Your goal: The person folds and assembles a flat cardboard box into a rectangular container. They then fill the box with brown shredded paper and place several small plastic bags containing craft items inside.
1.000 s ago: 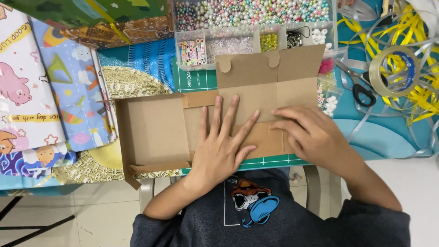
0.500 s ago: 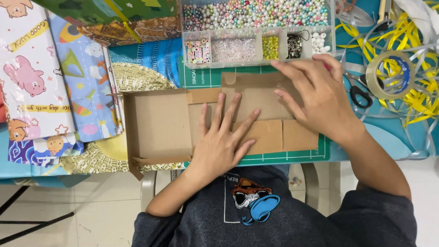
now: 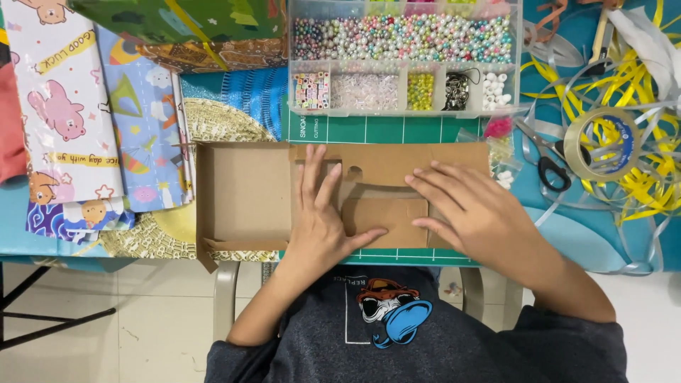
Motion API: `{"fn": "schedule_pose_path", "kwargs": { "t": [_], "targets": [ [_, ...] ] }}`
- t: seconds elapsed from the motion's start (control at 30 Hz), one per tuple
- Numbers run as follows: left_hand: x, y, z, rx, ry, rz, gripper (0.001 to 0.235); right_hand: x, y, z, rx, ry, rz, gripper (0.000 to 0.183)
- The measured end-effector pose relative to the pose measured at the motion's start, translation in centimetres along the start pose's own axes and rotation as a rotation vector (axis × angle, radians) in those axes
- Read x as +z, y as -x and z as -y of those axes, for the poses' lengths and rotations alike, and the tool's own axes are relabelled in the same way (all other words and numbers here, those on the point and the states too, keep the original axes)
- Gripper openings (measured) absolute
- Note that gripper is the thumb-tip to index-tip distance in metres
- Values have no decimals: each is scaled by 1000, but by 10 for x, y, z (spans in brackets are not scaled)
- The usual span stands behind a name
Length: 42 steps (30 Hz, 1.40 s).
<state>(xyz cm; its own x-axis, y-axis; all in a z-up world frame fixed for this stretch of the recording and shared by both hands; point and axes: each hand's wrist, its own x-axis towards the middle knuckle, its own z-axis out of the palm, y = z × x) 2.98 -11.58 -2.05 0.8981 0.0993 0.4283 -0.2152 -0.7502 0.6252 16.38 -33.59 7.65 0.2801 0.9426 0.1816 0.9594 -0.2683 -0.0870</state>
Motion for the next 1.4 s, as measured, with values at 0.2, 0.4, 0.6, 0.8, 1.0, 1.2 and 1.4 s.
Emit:
{"fn": "schedule_pose_path", "kwargs": {
  "t": [0.2,0.4,0.6,0.8,1.0,1.2,1.4],
  "targets": [
    [-6,-8,-13,-19,-430,273,95,0,4,-3,-5,-72,38,59],
    [-7,-9,-17,82,-530,240,63,4,4,-8,9,-178,59,60],
    [-12,-11,-19,214,-531,272,59,-5,-3,2,112,-125,-28,42],
    [4,-7,-12,176,-294,202,57,38,34,28,500,-80,-408,37],
    [4,-6,-11,209,-313,190,58,94,81,26,679,122,-966,36],
    [4,-5,-10,226,-330,195,58,82,50,28,725,-11,-969,36],
    [-6,-9,-14,262,-340,258,55,61,25,38,780,-148,-746,27]
  ]
}}
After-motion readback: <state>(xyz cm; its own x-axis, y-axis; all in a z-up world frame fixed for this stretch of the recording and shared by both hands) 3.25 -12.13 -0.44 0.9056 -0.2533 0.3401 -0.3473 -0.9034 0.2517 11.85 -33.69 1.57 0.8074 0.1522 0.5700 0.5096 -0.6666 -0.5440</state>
